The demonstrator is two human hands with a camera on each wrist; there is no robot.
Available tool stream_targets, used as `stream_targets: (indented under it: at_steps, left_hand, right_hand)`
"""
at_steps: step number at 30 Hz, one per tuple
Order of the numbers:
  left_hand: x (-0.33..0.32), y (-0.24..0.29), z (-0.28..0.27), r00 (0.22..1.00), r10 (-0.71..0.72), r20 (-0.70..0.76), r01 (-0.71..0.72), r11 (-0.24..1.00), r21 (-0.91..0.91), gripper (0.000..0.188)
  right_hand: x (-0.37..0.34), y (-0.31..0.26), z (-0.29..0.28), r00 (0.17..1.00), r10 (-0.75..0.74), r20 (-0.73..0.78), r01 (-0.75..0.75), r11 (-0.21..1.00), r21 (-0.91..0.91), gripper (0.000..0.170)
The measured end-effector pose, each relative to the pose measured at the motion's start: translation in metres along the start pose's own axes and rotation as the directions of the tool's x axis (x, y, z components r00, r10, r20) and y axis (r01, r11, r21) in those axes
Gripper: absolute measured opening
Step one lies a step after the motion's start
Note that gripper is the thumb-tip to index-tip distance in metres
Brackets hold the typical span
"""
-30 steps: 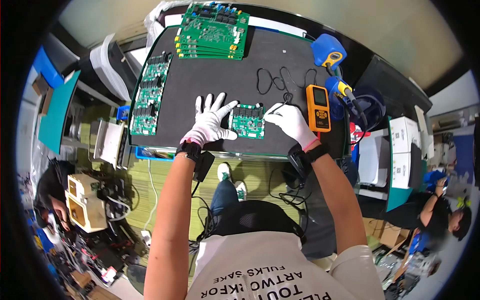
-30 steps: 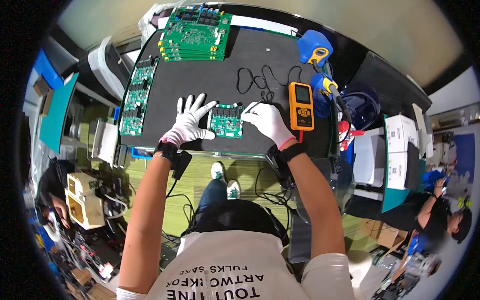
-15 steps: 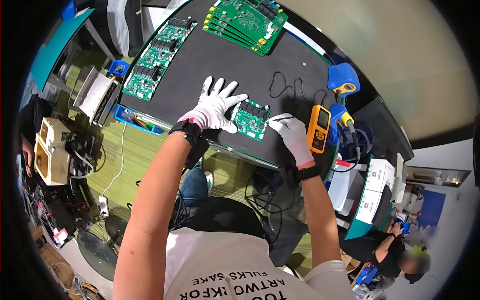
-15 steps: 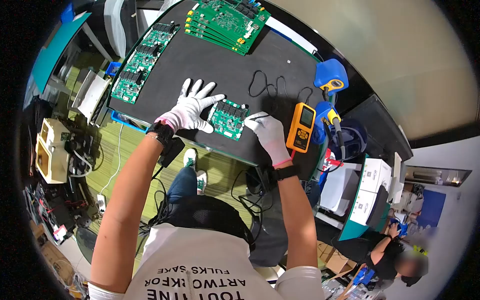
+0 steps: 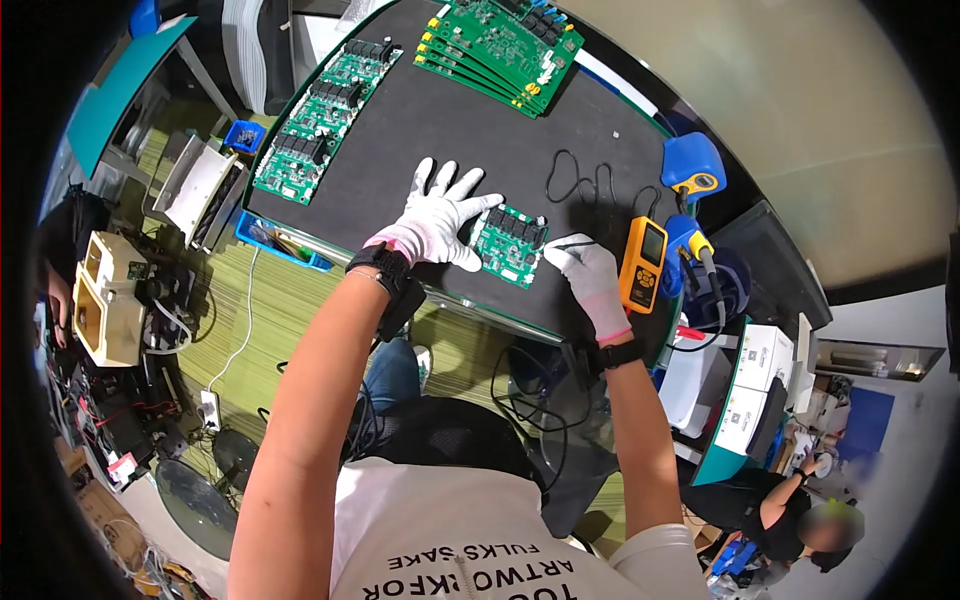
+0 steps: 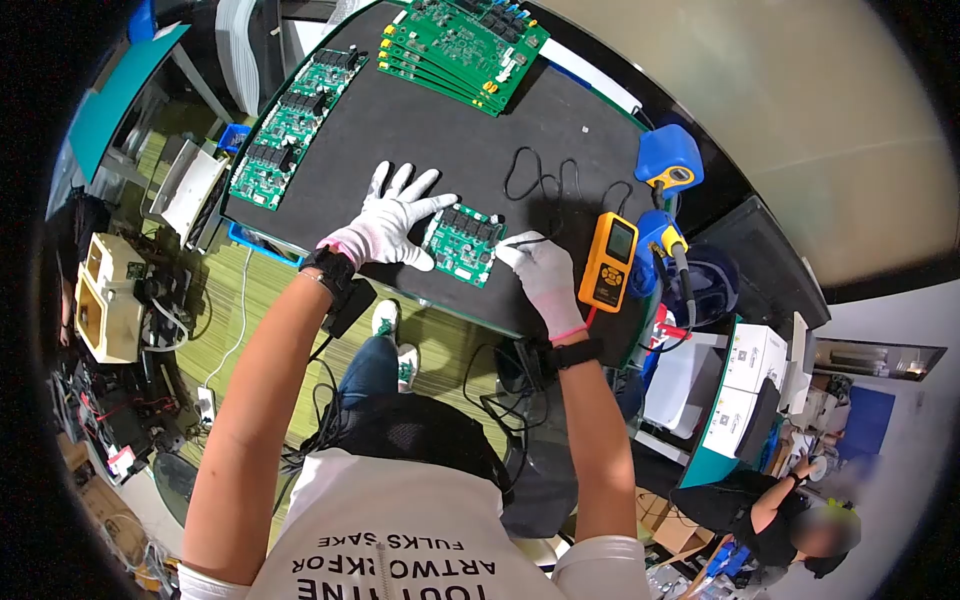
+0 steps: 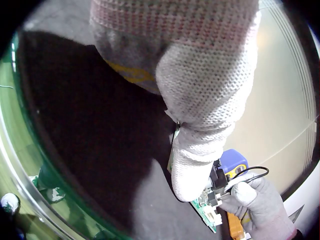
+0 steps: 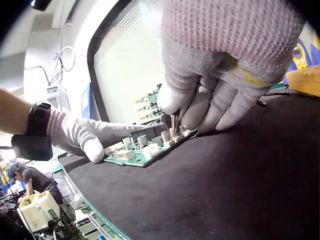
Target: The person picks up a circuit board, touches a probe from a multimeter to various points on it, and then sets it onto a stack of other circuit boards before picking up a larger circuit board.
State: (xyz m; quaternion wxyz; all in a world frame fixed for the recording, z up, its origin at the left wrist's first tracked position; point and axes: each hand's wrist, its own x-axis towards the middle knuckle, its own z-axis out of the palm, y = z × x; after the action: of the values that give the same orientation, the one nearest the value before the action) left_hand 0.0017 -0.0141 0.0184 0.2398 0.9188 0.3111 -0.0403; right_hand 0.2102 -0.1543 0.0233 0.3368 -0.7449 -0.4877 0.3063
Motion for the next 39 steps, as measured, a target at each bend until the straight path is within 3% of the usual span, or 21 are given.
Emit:
stream_targets:
  at_steps: [8,13,16,23,39]
  left_hand:
    - [0.001,-0.002,0.002,1.0,0.011,-0.018,-0.012,1.0,-0.018,0.098]
    - [0.002,-0.002,0.002,1.0,0.015,-0.024,-0.015,1.0,-0.011,0.097]
    - [0.001,-0.002,0.004,0.999,0.016,-0.033,-0.016,1.0,-0.013,0.097]
    - [0.001,-0.002,0.004,0.999,0.02,-0.049,-0.021,1.0,-0.022,0.096]
    - [0.001,0.0,0.002,0.999,0.006,-0.034,-0.007,0.999,-0.044,0.095]
  right_hand:
    - [0.0,0.0,-0.001,0.999,0.045,0.002,-0.045,0.999,-0.027,0.011]
    - [-0.001,0.003,-0.003,1.0,-0.022,-0.009,0.022,0.999,0.028,0.011]
    - [-0.003,-0.001,-0.003,0.999,0.046,0.007,-0.046,0.998,0.042,0.011]
    - [-0.003,0.006,0.0,1.0,0.021,0.003,-0.021,0.995,0.102,0.011]
    - [-0.003,-0.003,0.0,0.998,0.067,0.002,-0.067,0.998,-0.008,0.014]
